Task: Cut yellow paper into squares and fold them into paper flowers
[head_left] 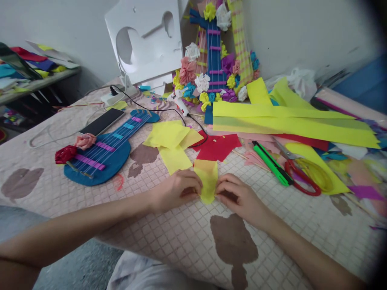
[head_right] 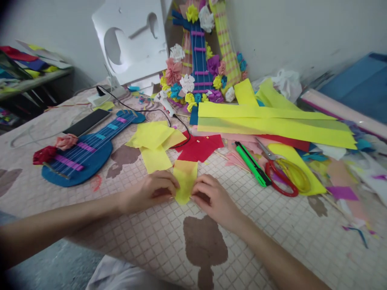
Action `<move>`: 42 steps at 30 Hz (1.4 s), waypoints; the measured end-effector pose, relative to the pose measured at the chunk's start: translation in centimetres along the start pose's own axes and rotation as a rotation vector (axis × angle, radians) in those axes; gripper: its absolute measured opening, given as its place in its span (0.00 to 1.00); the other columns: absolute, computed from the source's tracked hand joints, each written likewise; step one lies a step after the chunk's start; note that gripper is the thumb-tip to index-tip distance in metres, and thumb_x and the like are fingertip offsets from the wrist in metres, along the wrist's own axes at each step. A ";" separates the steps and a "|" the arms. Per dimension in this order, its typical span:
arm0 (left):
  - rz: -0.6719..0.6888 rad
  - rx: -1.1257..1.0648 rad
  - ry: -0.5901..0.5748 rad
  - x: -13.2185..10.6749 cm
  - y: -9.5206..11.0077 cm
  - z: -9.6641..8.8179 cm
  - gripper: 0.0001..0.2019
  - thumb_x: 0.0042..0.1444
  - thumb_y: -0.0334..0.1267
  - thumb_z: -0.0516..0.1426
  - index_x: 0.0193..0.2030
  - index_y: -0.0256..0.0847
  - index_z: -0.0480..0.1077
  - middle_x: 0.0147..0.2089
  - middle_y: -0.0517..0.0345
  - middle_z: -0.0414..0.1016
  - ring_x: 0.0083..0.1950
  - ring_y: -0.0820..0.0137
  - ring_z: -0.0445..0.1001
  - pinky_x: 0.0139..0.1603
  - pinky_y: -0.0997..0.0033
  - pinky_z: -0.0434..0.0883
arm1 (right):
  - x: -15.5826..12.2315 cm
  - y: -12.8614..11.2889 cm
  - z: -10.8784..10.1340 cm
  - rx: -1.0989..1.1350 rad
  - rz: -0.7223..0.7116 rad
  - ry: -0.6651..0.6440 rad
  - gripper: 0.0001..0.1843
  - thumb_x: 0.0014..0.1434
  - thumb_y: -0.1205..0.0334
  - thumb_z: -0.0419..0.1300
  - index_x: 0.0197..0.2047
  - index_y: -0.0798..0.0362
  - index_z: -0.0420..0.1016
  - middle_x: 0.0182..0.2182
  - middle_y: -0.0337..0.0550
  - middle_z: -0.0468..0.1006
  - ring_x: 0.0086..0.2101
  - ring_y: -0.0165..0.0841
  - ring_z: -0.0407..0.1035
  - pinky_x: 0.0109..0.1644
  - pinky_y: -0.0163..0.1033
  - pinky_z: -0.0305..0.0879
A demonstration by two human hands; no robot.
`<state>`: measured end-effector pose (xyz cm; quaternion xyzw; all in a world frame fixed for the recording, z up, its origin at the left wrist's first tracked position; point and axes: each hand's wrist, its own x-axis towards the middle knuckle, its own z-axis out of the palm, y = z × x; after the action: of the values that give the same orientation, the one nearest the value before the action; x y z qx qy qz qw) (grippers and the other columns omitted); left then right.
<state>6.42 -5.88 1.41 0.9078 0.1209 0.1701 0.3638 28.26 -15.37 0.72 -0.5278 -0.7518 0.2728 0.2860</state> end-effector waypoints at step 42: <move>-0.172 0.100 0.123 1.3 -0.1 1.6 0.03 0.51 0.27 0.55 0.28 0.36 0.67 0.31 0.56 0.68 0.35 0.72 0.66 0.36 0.72 0.65 | 0.6 -0.8 2.2 -0.221 0.085 0.145 0.05 0.57 0.70 0.56 0.31 0.51 0.64 0.33 0.43 0.67 0.37 0.37 0.63 0.41 0.44 0.61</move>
<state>8.23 -6.30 0.56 0.8990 0.2289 0.1873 0.3230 26.01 -15.30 -0.08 -0.6059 -0.7316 0.1613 0.2677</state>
